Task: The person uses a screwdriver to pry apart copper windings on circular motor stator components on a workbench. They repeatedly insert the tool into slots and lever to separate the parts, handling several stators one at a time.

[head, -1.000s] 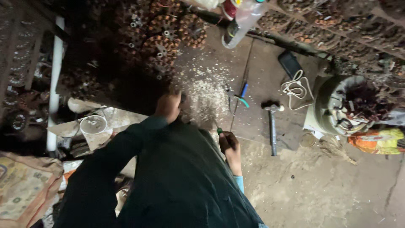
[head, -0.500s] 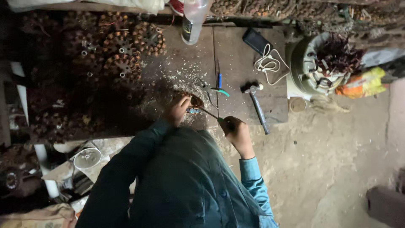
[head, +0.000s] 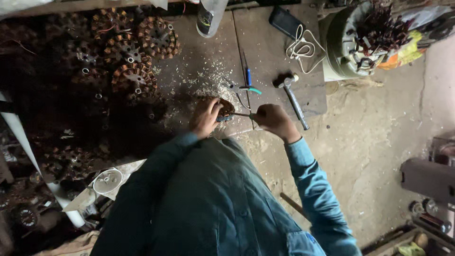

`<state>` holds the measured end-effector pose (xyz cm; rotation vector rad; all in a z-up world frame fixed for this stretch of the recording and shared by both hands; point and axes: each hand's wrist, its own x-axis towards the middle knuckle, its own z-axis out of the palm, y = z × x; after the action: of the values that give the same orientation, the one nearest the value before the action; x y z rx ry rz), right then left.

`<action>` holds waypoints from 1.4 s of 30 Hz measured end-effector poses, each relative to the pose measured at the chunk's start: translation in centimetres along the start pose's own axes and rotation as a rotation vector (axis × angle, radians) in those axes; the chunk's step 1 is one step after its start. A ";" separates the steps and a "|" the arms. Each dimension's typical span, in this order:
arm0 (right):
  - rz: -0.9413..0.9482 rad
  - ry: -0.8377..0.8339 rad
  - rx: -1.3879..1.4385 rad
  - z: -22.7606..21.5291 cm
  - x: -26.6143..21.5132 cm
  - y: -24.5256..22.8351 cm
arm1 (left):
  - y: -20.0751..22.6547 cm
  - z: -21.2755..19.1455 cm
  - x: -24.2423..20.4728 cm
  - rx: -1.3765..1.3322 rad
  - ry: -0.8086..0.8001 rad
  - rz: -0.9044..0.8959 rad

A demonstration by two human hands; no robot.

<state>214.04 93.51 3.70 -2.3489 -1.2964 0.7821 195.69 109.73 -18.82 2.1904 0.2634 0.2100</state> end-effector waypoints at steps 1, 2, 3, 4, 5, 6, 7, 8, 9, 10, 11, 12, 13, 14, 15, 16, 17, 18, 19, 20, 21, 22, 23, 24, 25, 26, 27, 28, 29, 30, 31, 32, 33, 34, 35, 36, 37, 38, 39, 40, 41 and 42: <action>0.071 -0.025 0.034 0.3 -0.4 -0.4 | 0.1 -0.7 0.0 0.140 0.026 0.052; 0.142 -0.051 0.069 0.4 -0.8 -0.8 | 0.4 -1.5 0.0 0.280 0.052 0.105; 0.121 -0.030 0.043 0.4 -1.2 -0.9 | 0.8 -2.1 0.0 0.268 0.041 0.112; 0.101 -0.009 0.017 0.2 -1.6 -1.0 | 1.3 -2.8 0.1 0.255 0.030 0.119; 0.076 0.012 -0.007 -0.1 -1.6 -0.9 | 1.6 -3.3 0.2 0.246 0.020 0.125; 0.062 -0.026 0.015 -0.4 -1.5 -0.8 | 2.1 -3.6 0.5 0.263 0.019 0.118; 0.047 -0.064 0.043 -0.4 -1.3 -0.7 | 2.2 -3.9 0.4 0.283 0.012 0.109; 0.033 -0.103 0.070 -0.3 -1.1 -0.6 | 2.3 -4.0 0.3 0.303 0.006 0.100; 0.023 -0.074 -0.007 -0.1 -0.9 -0.6 | 2.3 -4.0 0.4 0.293 0.020 0.115; 0.013 -0.045 -0.084 0.3 -0.8 -0.7 | 2.2 -3.8 0.4 0.284 0.034 0.129; 0.008 -0.018 -0.161 1.1 -1.0 -1.0 | 1.9 -3.4 0.3 0.271 0.045 0.144; 0.005 0.022 -0.072 2.1 -1.4 -1.4 | 1.5 -3.1 0.1 0.275 0.038 0.151; -0.005 0.067 0.010 3.2 -1.6 -1.8 | 1.0 -2.8 0.4 0.282 0.040 0.163; -0.016 0.111 0.093 4.4 -2.0 -2.4 | 0.5 -2.7 0.8 0.289 0.041 0.175; 0.240 0.144 0.033 6.2 -2.9 -3.3 | 0.2 -2.5 0.7 0.279 -0.002 0.092; 0.495 0.178 -0.029 7.7 -3.7 -4.0 | -0.1 -2.5 0.4 0.268 -0.045 0.010; 0.371 0.256 0.019 8.8 -5.1 -4.3 | 0.3 -1.6 0.0 0.243 -0.084 -0.076; 0.246 0.331 0.068 9.4 -6.4 -4.5 | 1.0 -1.0 -0.6 0.208 -0.049 -0.019; 0.090 0.411 0.132 9.5 -6.0 -4.8 | 1.0 -2.0 -0.2 0.202 0.001 0.034; 0.084 0.337 0.111 9.1 -5.4 -5.0 | 1.2 -3.1 0.2 0.198 0.051 0.088; 0.101 0.267 0.093 8.6 -5.4 -4.8 | 1.7 -3.5 0.0 0.249 0.023 0.057; 0.117 0.196 0.074 7.9 -5.3 -4.5 | 2.1 -3.9 -0.2 0.299 -0.005 0.025; 0.082 0.183 0.036 6.5 -4.9 -4.3 | 2.5 -4.5 0.0 0.345 -0.034 -0.004; 0.047 0.170 -0.003 5.1 -4.4 -4.0 | 2.6 -5.1 0.5 0.320 -0.012 0.017; 0.024 0.145 -0.039 4.0 -4.7 -3.9 | 2.8 -5.1 0.0 0.285 -0.001 0.031; 0.021 0.093 -0.084 2.9 -5.0 -3.7 | 3.1 -4.9 -0.7 0.250 0.010 0.045; 0.012 0.056 -0.133 1.7 -4.3 -3.5 | 2.9 -5.1 -0.3 0.251 0.025 0.058; 0.002 0.018 -0.181 0.8 -3.3 -3.3 | 2.6 -5.3 0.1 0.251 0.039 0.071; -0.001 -0.051 -0.201 0.2 -2.5 -3.0 | 2.4 -5.0 0.3 0.248 0.055 0.079; -0.004 -0.121 -0.221 -0.1 -1.6 -2.7 | 2.2 -4.5 0.6 0.225 0.029 0.044; -0.010 -0.190 -0.240 0.0 -0.5 -2.4 | 2.0 -4.1 0.8 0.204 0.004 0.007; -0.061 -0.239 -0.354 0.5 0.4 -2.2 | 1.8 -3.7 0.9 0.184 -0.020 -0.030; -0.113 -0.289 -0.468 1.2 1.5 -1.9 | 1.6 -3.4 0.9 0.138 0.031 -0.017; -0.166 -0.339 -0.582 2.3 2.2 -1.9 | 1.6 -3.1 0.9 0.091 0.082 -0.005; -0.183 -0.305 -0.453 3.4 2.6 -1.9 | 1.7 -2.8 0.5 0.042 0.131 0.005; -0.200 -0.269 -0.324 4.5 2.7 -2.1 | 1.8 -2.8 0.0 0.097 0.075 0.010; -0.220 -0.229 -0.201 5.1 3.2 -2.3 | 1.9 -3.1 0.0 0.153 0.028 0.019; -0.206 -0.230 -0.258 5.4 3.6 -2.4 | 2.1 -3.4 0.1 0.210 -0.020 0.027; -0.217 -0.229 -0.322 4.9 4.6 -2.6 | 1.9 -4.2 1.1 0.218 0.044 0.072; -0.227 -0.227 -0.387 3.9 5.6 -2.7 | 2.0 -4.9 2.0 0.228 0.107 0.117; -0.159 -0.297 -0.467 4.0 4.6 -3.1 | 2.4 -5.1 0.9 0.223 0.138 0.153; -0.091 -0.368 -0.547 3.5 3.8 -3.3 | 2.8 -5.1 0.3 0.172 0.115 0.108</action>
<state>211.38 98.59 1.59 -2.6025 -1.9690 0.9585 195.04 112.14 -13.58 2.3687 0.2347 0.3877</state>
